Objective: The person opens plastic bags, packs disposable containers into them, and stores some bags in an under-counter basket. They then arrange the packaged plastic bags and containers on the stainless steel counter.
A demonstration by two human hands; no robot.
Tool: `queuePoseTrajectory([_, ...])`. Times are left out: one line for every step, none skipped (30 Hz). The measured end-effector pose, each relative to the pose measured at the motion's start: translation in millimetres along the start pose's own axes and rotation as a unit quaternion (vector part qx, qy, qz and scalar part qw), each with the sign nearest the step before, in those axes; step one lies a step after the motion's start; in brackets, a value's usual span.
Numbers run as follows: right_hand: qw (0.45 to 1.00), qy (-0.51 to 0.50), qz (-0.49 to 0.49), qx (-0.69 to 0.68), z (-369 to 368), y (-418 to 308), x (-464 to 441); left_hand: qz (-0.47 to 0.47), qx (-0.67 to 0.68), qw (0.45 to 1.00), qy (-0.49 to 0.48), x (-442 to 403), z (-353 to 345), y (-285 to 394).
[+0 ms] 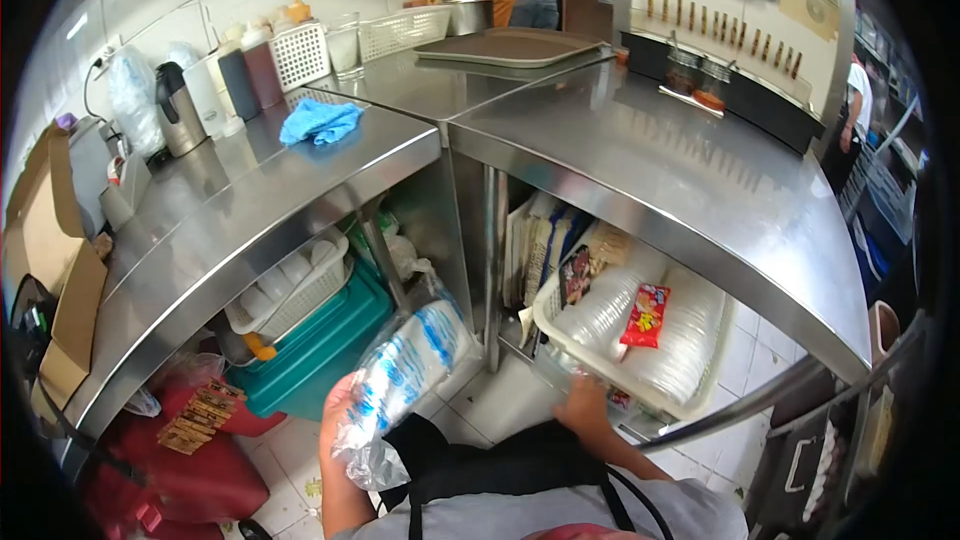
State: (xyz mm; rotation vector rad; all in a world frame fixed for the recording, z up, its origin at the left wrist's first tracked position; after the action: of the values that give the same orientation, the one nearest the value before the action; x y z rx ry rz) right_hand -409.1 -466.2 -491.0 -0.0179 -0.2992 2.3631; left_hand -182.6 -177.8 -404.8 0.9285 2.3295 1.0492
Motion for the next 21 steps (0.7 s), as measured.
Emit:
queuePoseTrajectory([0.999, -0.029, -0.034, -0.025, -12, 20, -11, 0.015, -0.019, 1.0, -0.009, -1, -4, 1])
queuePoseTrajectory([0.995, -0.062, -0.066, -0.048, -26, 37, -19, 0.027, -0.021, 0.999, -0.021, -1, -3, 1])
queuePoseTrajectory([0.999, -0.021, -0.035, -0.013, -31, 40, -24, 0.036, -0.022, 0.999, -0.031, -2, 0, 0])
queuePoseTrajectory([1.0, 0.02, -0.001, 0.02, -40, 43, -24, 0.044, -0.021, 0.998, -0.039, -2, -1, 2])
queuePoseTrajectory([0.998, 0.045, 0.018, 0.045, -51, 47, -27, 0.052, -0.049, 0.997, -0.028, -1, -4, 6])
queuePoseTrajectory([0.994, 0.07, 0.035, 0.07, -61, 50, -29, 0.068, -0.069, 0.995, -0.02, -2, -5, 8])
queuePoseTrajectory([0.992, 0.08, 0.035, 0.089, -62, 51, -32, 0.086, -0.086, 0.993, -0.012, -3, -6, 11])
queuePoseTrajectory([0.996, 0.054, 0.022, 0.071, -66, 55, -33, 0.106, -0.102, 0.989, -0.002, -2, -8, 15])
queuePoseTrajectory([0.998, 0.03, 0.008, 0.054, -60, 51, -32, 0.109, -0.086, 0.99, -0.027, -2, -17, 21])
queuePoseTrajectory([0.999, 0.005, -0.007, 0.038, -53, 47, -31, 0.132, -0.088, 0.987, -0.018, 2, -23, 25])
queuePoseTrajectory([0.999, -0.021, -0.027, 0.007, -49, 45, -30, 0.149, -0.09, 0.985, -0.012, 4, -32, 33])
queuePoseTrajectory([0.998, -0.046, -0.046, -0.022, -47, 45, -28, 0.163, -0.092, 0.982, -0.007, 5, -39, 44])
queuePoseTrajectory([0.998, -0.016, -0.003, 0.058, -60, 47, -38, 0.167, -0.084, 0.982, -0.028, 7, -47, 55])
queuePoseTrajectory([0.998, -0.031, 0.004, 0.059, -52, 41, -41, 0.167, -0.078, 0.982, -0.048, 9, -57, 68])
queuePoseTrajectory([0.996, -0.057, 0.009, 0.064, -46, 32, -47, 0.179, -0.076, 0.98, -0.045, 13, -67, 85])
queuePoseTrajectory([0.994, -0.085, 0.016, 0.072, -40, 20, -52, 0.185, -0.099, 0.977, -0.046, 17, -77, 105])
queuePoseTrajectory([0.99, -0.113, 0.027, 0.081, -33, 8, -56, 0.195, -0.121, 0.972, -0.046, 21, -89, 126])
queuePoseTrajectory([0.984, -0.146, 0.045, 0.093, -27, -6, -58, 0.208, -0.137, 0.967, -0.047, 26, -100, 145])
queuePoseTrajectory([0.976, -0.18, 0.066, 0.105, -21, -21, -61, 0.229, -0.105, 0.967, -0.037, 35, -108, 166])
queuePoseTrajectory([0.965, -0.216, 0.09, 0.115, -16, -37, -65, 0.198, -0.099, 0.974, -0.038, 43, -118, 195])
queuePoseTrajectory([0.953, -0.251, 0.117, 0.126, -11, -53, -67, 0.169, -0.097, 0.98, -0.04, 51, -127, 225])
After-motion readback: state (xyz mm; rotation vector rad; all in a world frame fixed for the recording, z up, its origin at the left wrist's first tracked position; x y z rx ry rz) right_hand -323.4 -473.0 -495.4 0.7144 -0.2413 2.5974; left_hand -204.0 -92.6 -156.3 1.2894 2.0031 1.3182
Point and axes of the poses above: each hand's wrist, its own x-axis away from the middle knuckle, its own z-axis out of the back of the hand, y = z × x, the point moved 8 cm from there along -x, towards the middle knuckle, and after that the axes turned 7 degrees about -y, right-handed, at the moved point
